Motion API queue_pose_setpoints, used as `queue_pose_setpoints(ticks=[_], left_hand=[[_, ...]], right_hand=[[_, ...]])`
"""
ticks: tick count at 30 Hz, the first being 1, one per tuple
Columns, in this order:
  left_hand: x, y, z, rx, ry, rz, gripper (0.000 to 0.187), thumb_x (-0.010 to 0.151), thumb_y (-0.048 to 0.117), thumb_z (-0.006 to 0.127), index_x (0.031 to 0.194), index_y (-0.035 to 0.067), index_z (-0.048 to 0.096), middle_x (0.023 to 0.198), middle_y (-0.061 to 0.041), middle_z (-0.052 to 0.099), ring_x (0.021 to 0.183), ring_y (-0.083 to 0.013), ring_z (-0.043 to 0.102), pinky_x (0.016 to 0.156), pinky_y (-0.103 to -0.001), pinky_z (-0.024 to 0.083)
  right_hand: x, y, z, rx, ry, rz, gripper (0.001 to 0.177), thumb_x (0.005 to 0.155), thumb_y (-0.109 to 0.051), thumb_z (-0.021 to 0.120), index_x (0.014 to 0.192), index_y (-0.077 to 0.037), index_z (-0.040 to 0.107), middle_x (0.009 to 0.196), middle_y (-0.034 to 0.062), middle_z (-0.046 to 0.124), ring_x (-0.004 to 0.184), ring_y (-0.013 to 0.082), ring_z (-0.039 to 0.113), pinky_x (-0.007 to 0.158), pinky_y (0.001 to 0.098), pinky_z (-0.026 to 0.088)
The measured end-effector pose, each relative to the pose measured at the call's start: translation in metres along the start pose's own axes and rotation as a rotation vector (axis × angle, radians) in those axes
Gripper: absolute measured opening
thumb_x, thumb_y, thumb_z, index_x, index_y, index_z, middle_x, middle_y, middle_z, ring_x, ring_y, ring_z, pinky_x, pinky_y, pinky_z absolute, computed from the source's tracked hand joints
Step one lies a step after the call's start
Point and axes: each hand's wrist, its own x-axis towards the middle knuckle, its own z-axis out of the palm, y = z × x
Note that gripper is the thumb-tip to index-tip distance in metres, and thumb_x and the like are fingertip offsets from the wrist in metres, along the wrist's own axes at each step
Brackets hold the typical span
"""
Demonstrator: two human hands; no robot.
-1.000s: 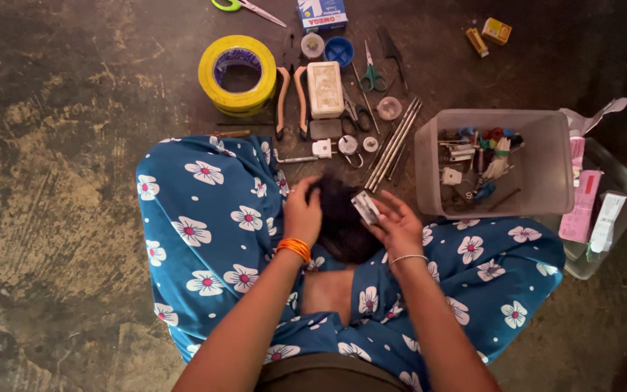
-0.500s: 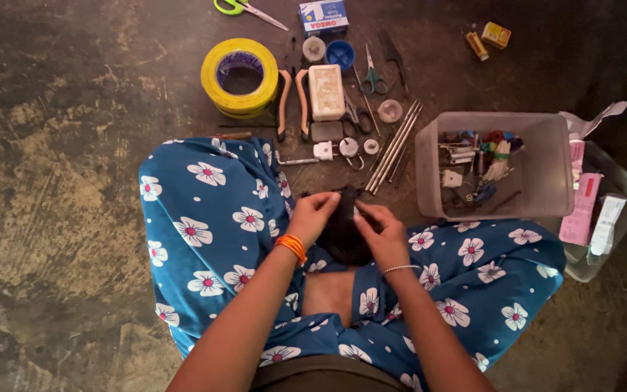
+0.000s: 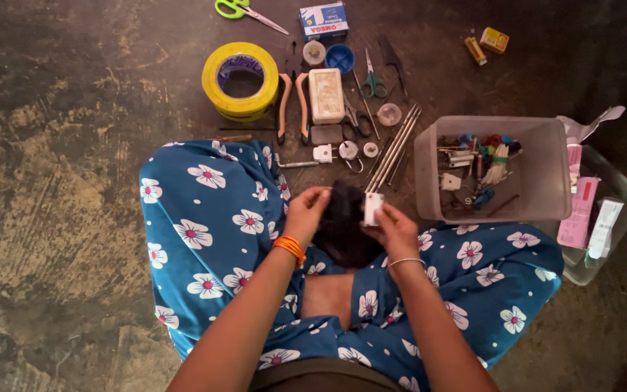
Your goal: The person sits on the floor and uses a metal rod to manipulate a dark object, then picks up small white plastic components from a container and attaches them to the object. The person continues to handle the components and the object throughout the clip.
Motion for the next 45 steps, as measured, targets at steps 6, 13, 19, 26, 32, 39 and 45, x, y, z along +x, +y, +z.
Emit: queue_pose_setpoints(ticks=[6,13,19,26,32,39,45], left_hand=[[-0.052,0.073,0.027,0.674,-0.141,0.221,0.02,0.08,0.021,0.084,0.097,0.011,0.082,0.094,-0.011,0.076,0.084,-0.0223,0.073,0.079,-0.032,0.057],[-0.049,0.072,0.029,0.719,-0.162,0.145,0.018,0.076,0.019,0.086,0.093,0.014,0.082,0.089,-0.012,0.075,0.079,-0.0237,0.075,0.076,-0.034,0.06],[-0.05,0.074,0.03,0.771,-0.146,0.169,0.017,0.075,0.02,0.086,0.09,0.014,0.083,0.088,-0.013,0.073,0.079,-0.0258,0.074,0.076,-0.035,0.059],[-0.053,0.077,0.03,0.765,-0.157,0.151,0.017,0.076,0.021,0.085,0.09,0.014,0.082,0.089,-0.013,0.073,0.081,-0.0265,0.073,0.078,-0.036,0.059],[-0.05,0.071,0.027,0.77,-0.133,0.187,0.017,0.077,0.019,0.084,0.092,0.012,0.081,0.091,-0.014,0.072,0.083,-0.0287,0.073,0.079,-0.037,0.058],[-0.049,0.072,0.027,0.77,-0.152,0.185,0.016,0.076,0.019,0.083,0.09,0.013,0.081,0.091,-0.014,0.071,0.083,-0.0292,0.073,0.078,-0.038,0.058],[-0.052,0.082,0.029,0.789,-0.158,0.159,0.017,0.077,0.021,0.083,0.093,0.015,0.082,0.09,-0.014,0.073,0.084,-0.0289,0.072,0.08,-0.038,0.058]], right_hand=[[0.016,0.025,-0.011,-0.095,-0.118,-0.029,0.043,0.095,-0.003,0.063,0.138,-0.002,0.062,0.117,0.0078,0.074,0.095,0.0141,0.07,0.077,0.0276,0.059],[0.017,0.02,-0.005,-0.188,0.106,-0.216,0.037,0.098,-0.002,0.062,0.136,-0.001,0.061,0.12,0.0079,0.073,0.097,0.0149,0.071,0.073,0.029,0.059],[0.007,-0.022,0.021,-0.378,-0.006,-0.499,0.042,0.095,0.003,0.058,0.137,-0.003,0.06,0.128,0.0092,0.069,0.11,0.0187,0.07,0.09,0.0305,0.058],[0.017,-0.078,0.069,-1.087,-0.144,-0.457,0.039,0.087,0.003,0.064,0.121,-0.013,0.073,0.116,0.0151,0.076,0.108,0.0292,0.073,0.092,0.0379,0.057],[0.034,-0.051,0.072,-1.098,-0.186,-0.831,0.038,0.085,0.007,0.059,0.119,-0.005,0.07,0.123,0.0185,0.069,0.115,0.0363,0.066,0.099,0.0422,0.053],[0.003,-0.051,0.058,-1.334,-0.222,-0.659,0.045,0.08,0.007,0.06,0.12,-0.012,0.072,0.116,0.0133,0.068,0.117,0.0334,0.061,0.104,0.041,0.05],[0.0,-0.059,0.064,-1.306,-0.256,-0.759,0.053,0.075,0.005,0.059,0.125,-0.01,0.067,0.133,0.0132,0.063,0.12,0.0366,0.057,0.103,0.0435,0.046]])
